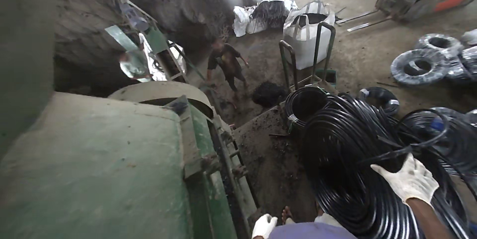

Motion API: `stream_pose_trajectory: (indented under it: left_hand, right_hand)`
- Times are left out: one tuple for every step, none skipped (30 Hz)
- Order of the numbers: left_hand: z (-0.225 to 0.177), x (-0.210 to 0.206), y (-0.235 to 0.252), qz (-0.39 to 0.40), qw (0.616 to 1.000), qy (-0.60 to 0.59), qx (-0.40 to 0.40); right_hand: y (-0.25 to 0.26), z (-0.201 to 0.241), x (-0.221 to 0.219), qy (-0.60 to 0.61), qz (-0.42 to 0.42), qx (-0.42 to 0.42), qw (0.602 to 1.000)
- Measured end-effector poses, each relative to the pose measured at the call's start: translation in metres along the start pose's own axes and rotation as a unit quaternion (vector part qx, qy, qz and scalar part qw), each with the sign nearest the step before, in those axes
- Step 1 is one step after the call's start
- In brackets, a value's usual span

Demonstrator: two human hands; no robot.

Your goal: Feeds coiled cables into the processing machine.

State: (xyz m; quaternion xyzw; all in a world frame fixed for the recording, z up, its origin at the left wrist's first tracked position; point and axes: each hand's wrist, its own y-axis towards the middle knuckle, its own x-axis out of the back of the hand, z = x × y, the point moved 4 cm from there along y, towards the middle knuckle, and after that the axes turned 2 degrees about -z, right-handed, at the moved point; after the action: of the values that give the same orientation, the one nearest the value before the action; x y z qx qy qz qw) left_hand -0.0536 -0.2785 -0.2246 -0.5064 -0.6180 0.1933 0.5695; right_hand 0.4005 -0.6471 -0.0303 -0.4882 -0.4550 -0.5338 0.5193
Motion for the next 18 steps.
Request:
stream_pose_trajectory:
  left_hand:
    - [0.0003, -0.0008, 0.0009, 0.0, 1.0, 0.003, 0.0]
    - [0.0007, -0.0012, 0.0009, -0.003, 1.0, 0.005, -0.001]
    - [0.0016, -0.0016, 0.0006, -0.01, 1.0, 0.005, -0.003]
    - [0.002, -0.0019, 0.0, -0.018, 1.0, 0.004, -0.007]
    - [0.002, -0.0012, -0.0008, -0.018, 1.0, 0.002, -0.009]
    - [0.0016, 0.0002, -0.0017, -0.017, 1.0, 0.001, -0.009]
    - [0.0004, 0.0023, -0.003, -0.016, 1.0, -0.001, -0.009]
    - [-0.0009, 0.0043, -0.004, -0.01, 1.0, -0.003, -0.008]
    - [-0.0009, 0.0052, -0.0042, -0.007, 1.0, -0.003, -0.006]
    - [0.0004, 0.0047, -0.0037, -0.007, 1.0, -0.003, -0.004]
    - [0.0018, 0.004, -0.003, -0.01, 1.0, -0.002, -0.004]
    - [0.0026, 0.0044, -0.0021, -0.007, 1.0, 0.0, -0.003]
    - [0.0032, 0.0049, -0.0012, -0.005, 1.0, 0.0, -0.002]
    - [0.004, 0.0049, -0.0007, -0.007, 1.0, 0.001, -0.001]
    - [0.0049, 0.0047, -0.0007, -0.014, 1.0, 0.003, -0.002]
    - [0.0053, 0.0049, -0.0007, -0.016, 1.0, 0.003, -0.003]
    - [0.0053, 0.0055, 0.0, -0.011, 1.0, 0.003, -0.004]
    - [0.0048, 0.0066, 0.0008, -0.004, 1.0, 0.002, -0.005]
  right_hand:
    - [-0.0002, -0.0004, -0.0003, 0.0, 0.003, 0.001, 1.0]
    - [-0.0008, -0.0003, 0.0, 0.0, 0.008, 0.002, 1.0]
    - [-0.0001, -0.0001, -0.0002, 0.0, 0.005, 0.002, 1.0]
    - [0.0003, 0.0002, 0.0003, 0.0, 0.002, 0.001, 1.0]
    - [0.0006, 0.0003, 0.0006, -0.001, -0.002, 0.001, 1.0]
    - [0.0006, 0.0003, 0.0003, 0.0, -0.004, 0.002, 1.0]
    - [0.0007, 0.0002, -0.0004, 0.001, -0.005, 0.002, 1.0]
    - [0.0006, 0.0002, -0.0008, 0.003, -0.005, 0.001, 1.0]
    - [0.0003, 0.0005, -0.0009, 0.004, -0.006, 0.0, 1.0]
    - [0.0, 0.0006, -0.0009, 0.003, -0.008, -0.001, 1.0]
    - [-0.0002, 0.0005, -0.001, 0.003, -0.01, -0.001, 1.0]
    - [-0.0005, 0.0005, -0.0008, 0.002, -0.012, 0.0, 1.0]
    - [-0.0007, 0.0006, -0.0007, 0.004, -0.012, 0.001, 1.0]
    - [-0.0006, 0.0003, -0.001, 0.002, -0.016, 0.002, 1.0]
    - [-0.0004, -0.0004, -0.002, 0.001, -0.019, 0.003, 1.0]
    - [-0.0002, -0.0011, -0.0032, 0.0, -0.017, 0.004, 1.0]
    - [0.0, -0.0014, -0.0038, 0.001, -0.017, 0.003, 1.0]
    - [0.0002, -0.0013, -0.0042, 0.0, -0.018, 0.002, 1.0]
